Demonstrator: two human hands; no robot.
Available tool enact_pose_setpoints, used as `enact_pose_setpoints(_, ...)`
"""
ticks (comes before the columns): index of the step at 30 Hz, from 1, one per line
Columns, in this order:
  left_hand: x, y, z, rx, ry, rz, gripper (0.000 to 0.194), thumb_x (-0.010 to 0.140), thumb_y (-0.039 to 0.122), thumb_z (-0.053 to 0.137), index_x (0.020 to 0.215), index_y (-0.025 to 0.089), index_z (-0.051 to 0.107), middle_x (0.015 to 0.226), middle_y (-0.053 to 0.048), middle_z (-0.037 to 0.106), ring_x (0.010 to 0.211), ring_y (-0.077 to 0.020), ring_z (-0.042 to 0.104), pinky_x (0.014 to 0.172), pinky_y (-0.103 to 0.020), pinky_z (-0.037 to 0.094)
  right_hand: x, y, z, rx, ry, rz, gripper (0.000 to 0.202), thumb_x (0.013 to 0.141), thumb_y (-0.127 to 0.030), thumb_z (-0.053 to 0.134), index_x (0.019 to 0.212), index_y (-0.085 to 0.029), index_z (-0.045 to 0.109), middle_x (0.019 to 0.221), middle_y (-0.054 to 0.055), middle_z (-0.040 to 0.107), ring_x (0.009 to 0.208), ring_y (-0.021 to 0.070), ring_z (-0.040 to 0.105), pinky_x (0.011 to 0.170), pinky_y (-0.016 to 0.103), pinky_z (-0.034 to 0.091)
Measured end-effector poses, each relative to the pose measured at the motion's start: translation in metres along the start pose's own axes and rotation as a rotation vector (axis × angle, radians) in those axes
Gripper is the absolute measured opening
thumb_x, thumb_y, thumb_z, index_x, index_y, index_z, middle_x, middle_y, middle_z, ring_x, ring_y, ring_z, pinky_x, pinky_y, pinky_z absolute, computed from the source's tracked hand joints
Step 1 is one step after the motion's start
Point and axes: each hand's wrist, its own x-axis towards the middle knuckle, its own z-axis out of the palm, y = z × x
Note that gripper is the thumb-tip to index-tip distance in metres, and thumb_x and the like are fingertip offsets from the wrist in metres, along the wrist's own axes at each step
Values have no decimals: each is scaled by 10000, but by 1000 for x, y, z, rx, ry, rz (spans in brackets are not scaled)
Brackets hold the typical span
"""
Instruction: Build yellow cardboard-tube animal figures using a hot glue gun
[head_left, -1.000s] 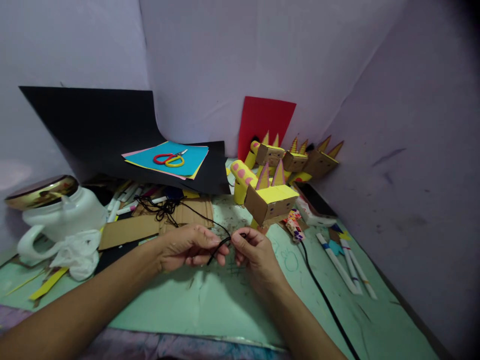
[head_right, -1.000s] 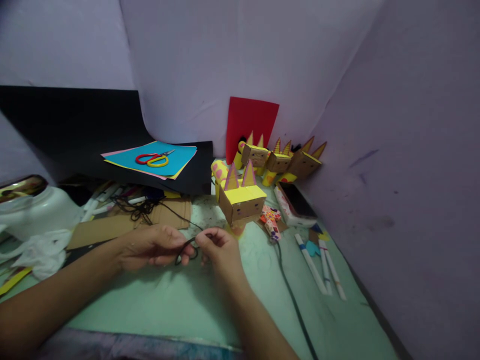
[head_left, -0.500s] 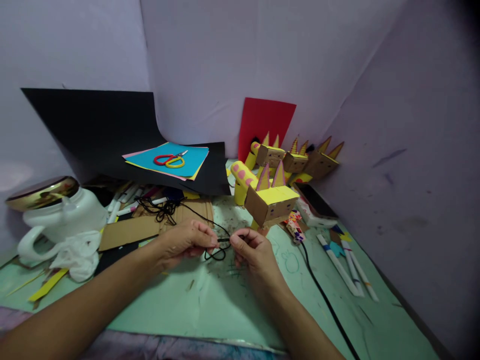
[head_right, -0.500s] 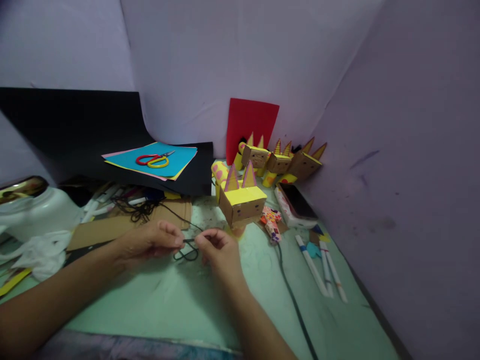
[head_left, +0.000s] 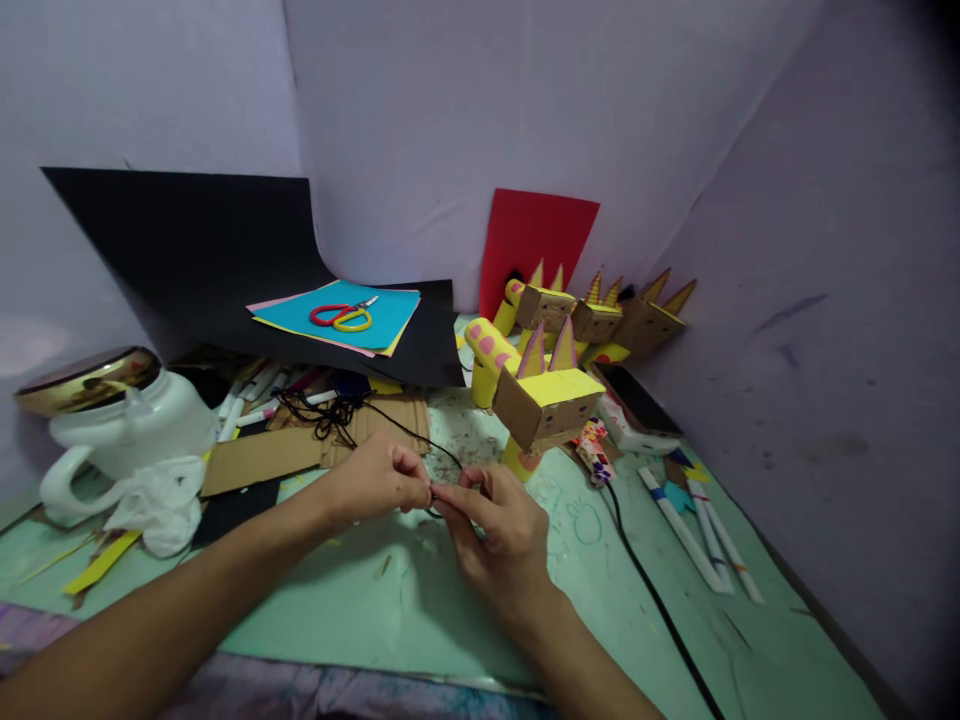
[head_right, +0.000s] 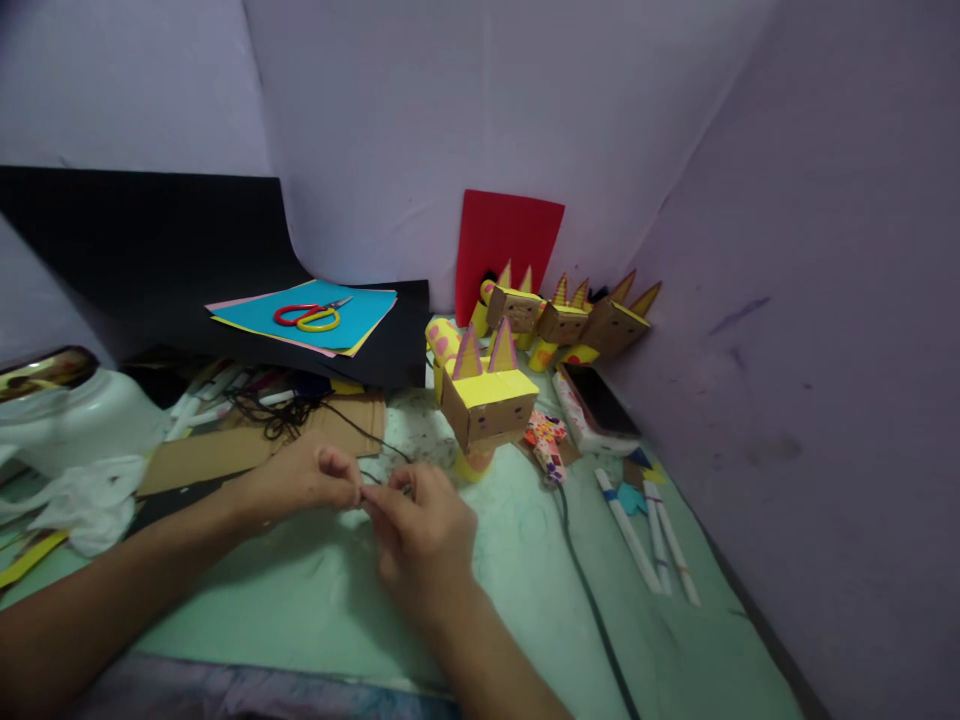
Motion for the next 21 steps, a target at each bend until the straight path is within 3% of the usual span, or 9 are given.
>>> enact_pose_setpoints(10, -3, 3, -3, -10, -83, 30, 87, 479, 192, 569, 446, 146, 635, 417, 23, 507, 463, -93, 380, 484, -227, 273, 0, -2, -3, 60, -73, 19, 144, 803, -174, 559, 816, -196, 701, 738, 52, 613, 657, 155, 560, 570, 267, 436)
enact_pose_setpoints(17, -1, 2, -4, -2, -109, 31, 80, 488, 191, 576, 452, 150, 634, 406, 27, 486, 461, -94, 374, 483, -233, 261, 2, -4, 0, 180, -96, 159, 113, 762, -192, 598, 740, -188, 709, 717, 46, 597, 661, 160, 581, 566, 269, 448)
enact_pose_setpoints(21, -3, 6, -6, -60, -153, 43, 128, 535, 264, 621, 484, 147, 628, 425, 34, 500, 414, -65, 330, 441, -221, 211, 7, -3, 2, 279, -30, 318, 109, 736, -178, 605, 664, -174, 687, 688, 22, 566, 530, 101, 482, 463, 222, 369)
